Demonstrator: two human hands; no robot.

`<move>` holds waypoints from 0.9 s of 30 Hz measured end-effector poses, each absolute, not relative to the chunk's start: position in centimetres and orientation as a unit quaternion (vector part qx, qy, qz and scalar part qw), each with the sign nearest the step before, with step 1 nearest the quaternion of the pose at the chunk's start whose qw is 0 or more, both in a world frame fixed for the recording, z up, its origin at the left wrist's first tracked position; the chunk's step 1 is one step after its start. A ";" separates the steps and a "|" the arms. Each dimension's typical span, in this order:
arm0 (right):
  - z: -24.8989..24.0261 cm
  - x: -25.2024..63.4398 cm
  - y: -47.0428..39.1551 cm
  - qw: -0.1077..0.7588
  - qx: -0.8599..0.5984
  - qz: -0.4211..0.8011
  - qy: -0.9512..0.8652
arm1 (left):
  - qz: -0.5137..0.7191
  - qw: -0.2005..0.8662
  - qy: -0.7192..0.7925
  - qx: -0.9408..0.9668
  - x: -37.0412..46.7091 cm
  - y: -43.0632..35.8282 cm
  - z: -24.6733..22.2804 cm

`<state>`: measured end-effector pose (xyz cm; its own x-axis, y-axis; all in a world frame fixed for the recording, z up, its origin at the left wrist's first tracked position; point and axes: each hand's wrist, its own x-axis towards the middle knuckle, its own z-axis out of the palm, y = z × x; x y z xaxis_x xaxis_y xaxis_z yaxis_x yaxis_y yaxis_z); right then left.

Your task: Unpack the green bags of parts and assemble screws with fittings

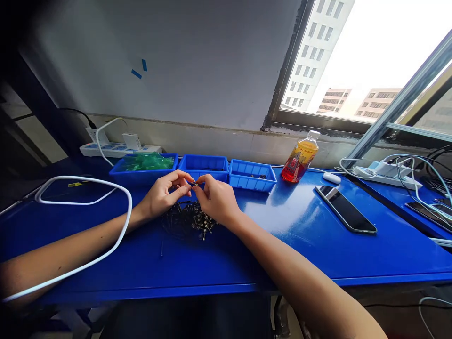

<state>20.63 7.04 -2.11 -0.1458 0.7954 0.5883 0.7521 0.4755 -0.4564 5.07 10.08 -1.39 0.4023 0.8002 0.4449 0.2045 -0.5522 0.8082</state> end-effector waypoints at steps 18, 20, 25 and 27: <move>-1.3 20.5 6.6 0.337 -0.538 0.030 -0.772 | 0.400 0.352 0.329 0.780 4.9 10.4 -1.5; -1.2 20.4 6.6 0.335 -0.542 0.029 -0.770 | 0.405 0.342 0.335 0.779 5.0 10.4 -1.5; -1.3 20.4 6.6 0.325 -0.558 0.015 -0.763 | 0.407 0.319 0.338 0.786 5.2 10.2 -1.6; -1.3 20.4 6.6 0.319 -0.562 0.011 -0.763 | 0.407 0.311 0.339 0.789 5.3 10.2 -1.6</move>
<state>20.44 6.63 -1.30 -0.1653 0.8643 0.4750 0.8505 0.3687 -0.3750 5.30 10.16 -1.60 0.4386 0.7884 0.4314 0.2816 -0.5764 0.7671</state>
